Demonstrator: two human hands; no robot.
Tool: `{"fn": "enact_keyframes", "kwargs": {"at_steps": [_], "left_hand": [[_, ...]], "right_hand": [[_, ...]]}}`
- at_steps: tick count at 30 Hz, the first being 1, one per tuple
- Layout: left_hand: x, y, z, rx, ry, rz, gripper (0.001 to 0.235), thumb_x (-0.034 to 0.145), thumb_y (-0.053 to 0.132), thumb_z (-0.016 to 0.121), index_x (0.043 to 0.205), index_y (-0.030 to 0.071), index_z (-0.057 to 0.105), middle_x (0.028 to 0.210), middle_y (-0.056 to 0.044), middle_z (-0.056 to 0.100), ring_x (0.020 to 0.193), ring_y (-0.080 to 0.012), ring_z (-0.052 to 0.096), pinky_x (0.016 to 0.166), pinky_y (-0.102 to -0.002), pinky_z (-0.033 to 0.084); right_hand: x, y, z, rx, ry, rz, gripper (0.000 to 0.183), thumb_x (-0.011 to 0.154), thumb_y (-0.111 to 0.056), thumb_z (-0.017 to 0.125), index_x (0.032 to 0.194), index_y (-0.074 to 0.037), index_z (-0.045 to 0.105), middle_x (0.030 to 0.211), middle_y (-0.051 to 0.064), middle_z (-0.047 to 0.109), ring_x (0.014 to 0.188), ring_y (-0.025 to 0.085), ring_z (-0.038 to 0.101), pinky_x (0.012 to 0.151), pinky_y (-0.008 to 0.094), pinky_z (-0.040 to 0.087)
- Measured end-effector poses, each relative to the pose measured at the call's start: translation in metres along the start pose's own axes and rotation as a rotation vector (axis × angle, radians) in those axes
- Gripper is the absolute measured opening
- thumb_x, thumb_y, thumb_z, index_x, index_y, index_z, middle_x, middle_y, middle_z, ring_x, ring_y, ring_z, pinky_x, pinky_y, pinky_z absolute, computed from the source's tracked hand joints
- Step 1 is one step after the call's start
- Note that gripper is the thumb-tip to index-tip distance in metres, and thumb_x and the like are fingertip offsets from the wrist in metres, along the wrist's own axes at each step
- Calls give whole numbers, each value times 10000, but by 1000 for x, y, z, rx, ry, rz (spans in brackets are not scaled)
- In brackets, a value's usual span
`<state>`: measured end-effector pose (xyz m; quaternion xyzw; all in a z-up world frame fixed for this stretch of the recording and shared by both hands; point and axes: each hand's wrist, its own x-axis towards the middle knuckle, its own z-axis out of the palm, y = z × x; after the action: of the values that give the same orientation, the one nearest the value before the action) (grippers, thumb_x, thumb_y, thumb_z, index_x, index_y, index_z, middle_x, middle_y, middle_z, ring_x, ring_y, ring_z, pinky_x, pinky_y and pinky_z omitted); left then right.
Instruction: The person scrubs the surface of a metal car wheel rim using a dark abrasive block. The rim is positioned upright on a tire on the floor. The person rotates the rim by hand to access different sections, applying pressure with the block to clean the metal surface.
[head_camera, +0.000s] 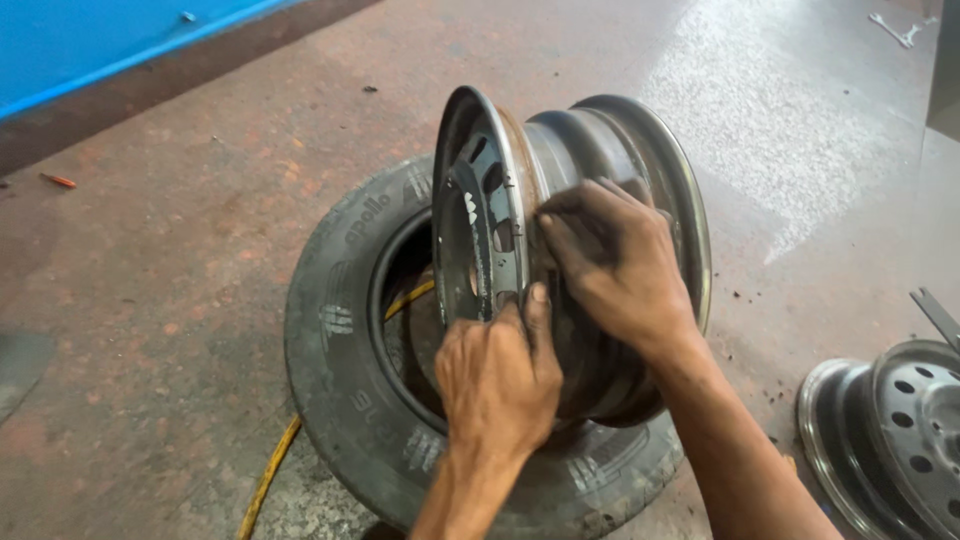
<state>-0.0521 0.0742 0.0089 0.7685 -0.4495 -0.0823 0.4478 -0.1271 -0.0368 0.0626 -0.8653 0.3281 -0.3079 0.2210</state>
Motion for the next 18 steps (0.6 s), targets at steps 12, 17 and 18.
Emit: {"fn": "enact_keyframes", "kwargs": {"at_steps": [12, 17, 18], "left_hand": [[74, -20, 10, -223, 307, 281, 468, 1100, 289, 437, 1411, -16, 608, 1469, -188, 583, 1412, -359, 465, 1227, -548, 263], [75, -24, 12, -172, 287, 215, 456, 1071, 313, 453, 1387, 42, 641, 1454, -118, 625, 1431, -334, 433, 1227, -562, 223], [75, -24, 13, -204, 289, 204, 465, 1071, 317, 453, 1399, 41, 634, 1462, -121, 618, 1434, -337, 429, 1225, -564, 221]], "right_hand": [[-21, 0, 10, -103, 166, -250, 68, 930, -48, 691, 941, 6, 650, 839, 133, 647, 869, 279, 585, 845, 423, 471], [16, -1, 13, -20, 73, -68, 124, 942, -127, 673, 889, -37, 606, 753, 47, 626, 705, 221, 601, 839, 416, 472], [-6, -5, 13, -95, 114, -153, 125, 932, -95, 676, 861, -23, 603, 720, 83, 612, 677, 246, 582, 909, 456, 442]]}}
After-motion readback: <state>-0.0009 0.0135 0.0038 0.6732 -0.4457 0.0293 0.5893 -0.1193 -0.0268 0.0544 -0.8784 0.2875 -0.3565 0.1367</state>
